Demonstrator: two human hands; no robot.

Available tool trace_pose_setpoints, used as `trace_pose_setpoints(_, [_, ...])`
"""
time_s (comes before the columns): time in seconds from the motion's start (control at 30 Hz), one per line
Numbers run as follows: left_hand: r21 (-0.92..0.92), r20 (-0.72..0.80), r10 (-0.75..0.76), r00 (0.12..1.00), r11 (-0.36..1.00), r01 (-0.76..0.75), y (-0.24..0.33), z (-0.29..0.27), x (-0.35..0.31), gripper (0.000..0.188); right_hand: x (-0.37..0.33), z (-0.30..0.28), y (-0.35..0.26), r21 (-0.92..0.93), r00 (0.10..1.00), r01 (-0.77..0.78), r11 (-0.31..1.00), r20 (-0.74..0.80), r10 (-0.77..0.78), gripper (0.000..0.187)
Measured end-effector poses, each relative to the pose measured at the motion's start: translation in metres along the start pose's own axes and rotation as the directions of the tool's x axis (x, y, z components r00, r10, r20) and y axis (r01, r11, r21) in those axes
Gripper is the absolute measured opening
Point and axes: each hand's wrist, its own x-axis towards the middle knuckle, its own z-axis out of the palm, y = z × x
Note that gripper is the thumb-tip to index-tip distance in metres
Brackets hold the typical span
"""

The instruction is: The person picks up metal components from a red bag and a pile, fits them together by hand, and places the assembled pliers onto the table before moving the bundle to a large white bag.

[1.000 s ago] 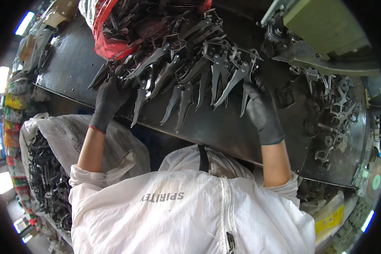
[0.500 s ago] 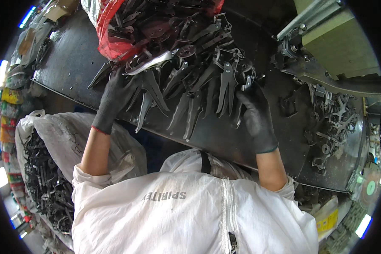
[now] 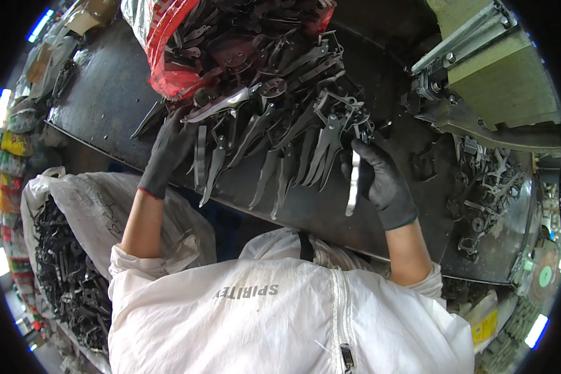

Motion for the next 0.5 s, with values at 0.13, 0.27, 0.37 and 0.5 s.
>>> trace_pose_setpoints(0.13, [-0.58,0.323,-0.232,0.918,0.718,0.385,-0.004,-0.011,0.014,0.052,0.011,0.008,0.006,-0.255,0.982,0.171,0.952,-0.029,-0.184,0.029])
trace_pose_setpoints(0.27, [-0.678,0.404,-0.206,0.891,0.587,0.443,0.042,-0.033,0.021,0.052,0.005,0.027,0.023,-0.445,0.937,0.327,0.834,0.035,-0.348,0.048])
trace_pose_setpoints(0.37, [-0.674,0.475,-0.036,0.879,0.628,0.389,0.053,-0.036,0.015,0.052,0.016,0.045,0.038,-0.316,0.876,0.473,0.822,0.072,-0.477,0.051])
trace_pose_setpoints(0.5, [-0.523,0.577,-0.108,0.81,0.713,0.467,0.079,-0.022,0.004,0.049,0.022,0.05,0.049,-0.158,0.933,0.352,0.923,-0.019,-0.359,0.064])
